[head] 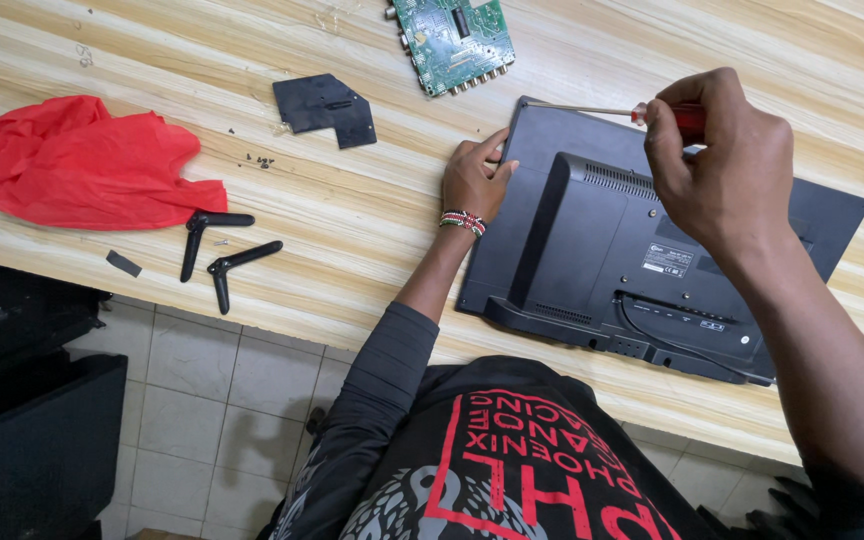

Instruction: The person uses a screwdriver to remove screws from the back panel of a flat-screen monitor. They systematically unscrew fasteners from various locations on the casing and place the screws on the table.

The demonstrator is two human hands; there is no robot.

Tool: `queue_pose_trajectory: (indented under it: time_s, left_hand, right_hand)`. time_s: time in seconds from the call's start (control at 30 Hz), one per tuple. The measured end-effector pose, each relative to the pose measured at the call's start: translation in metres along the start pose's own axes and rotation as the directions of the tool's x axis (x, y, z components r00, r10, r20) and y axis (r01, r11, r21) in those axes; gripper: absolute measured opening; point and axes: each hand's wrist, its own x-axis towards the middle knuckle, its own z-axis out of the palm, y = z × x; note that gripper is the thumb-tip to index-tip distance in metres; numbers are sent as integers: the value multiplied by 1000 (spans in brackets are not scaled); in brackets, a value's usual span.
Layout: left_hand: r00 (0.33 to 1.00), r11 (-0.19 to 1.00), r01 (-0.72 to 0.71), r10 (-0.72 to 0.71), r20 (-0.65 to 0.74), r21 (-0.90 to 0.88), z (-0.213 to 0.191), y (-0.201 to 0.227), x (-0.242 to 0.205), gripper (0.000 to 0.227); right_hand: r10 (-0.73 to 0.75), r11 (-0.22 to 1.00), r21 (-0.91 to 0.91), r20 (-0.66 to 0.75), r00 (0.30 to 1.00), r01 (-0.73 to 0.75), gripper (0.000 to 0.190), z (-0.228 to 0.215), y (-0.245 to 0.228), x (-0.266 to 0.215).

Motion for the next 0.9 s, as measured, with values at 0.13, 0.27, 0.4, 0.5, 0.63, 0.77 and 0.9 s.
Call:
queue_pose_trajectory:
  time_s: [0.13, 0.27, 0.4, 0.5, 0.63, 0.77, 0.9]
  left_hand:
    - [1000, 1000, -10, 10, 0, 9, 0, 0, 0, 51]
    - [1000, 1000, 8, -8, -1, 2, -1, 3, 0, 48]
    - [998, 999, 53, -54, 18, 7, -5, 12, 2, 38]
    - [999, 1000, 22, -23, -28, -16, -1, 13, 8, 30]
    - [998, 999, 14, -16, -65, -31, 7, 19, 20, 36]
    - [969, 980, -197, 192, -158, -19, 22, 13, 42, 40]
    - [948, 963, -265, 252, -193, -45, 26, 17, 64, 17]
  right_hand:
    - [19, 1000, 13, 11, 1000, -19, 14, -2, -4, 0]
    - [21, 999, 30, 16, 1000, -22, 14, -4, -8, -1]
    - [51, 999, 9, 14, 999, -51, 14, -2, -8, 1]
    - [57, 998, 33, 31, 998, -58, 13, -3, -10, 3]
    - [21, 1000, 6, 19, 1000, -21, 15, 0, -6, 2]
    - [-65, 997, -46, 45, 997, 67, 16, 0, -2, 5]
    - [-196, 979, -55, 48, 979, 199, 13, -2, -3, 17]
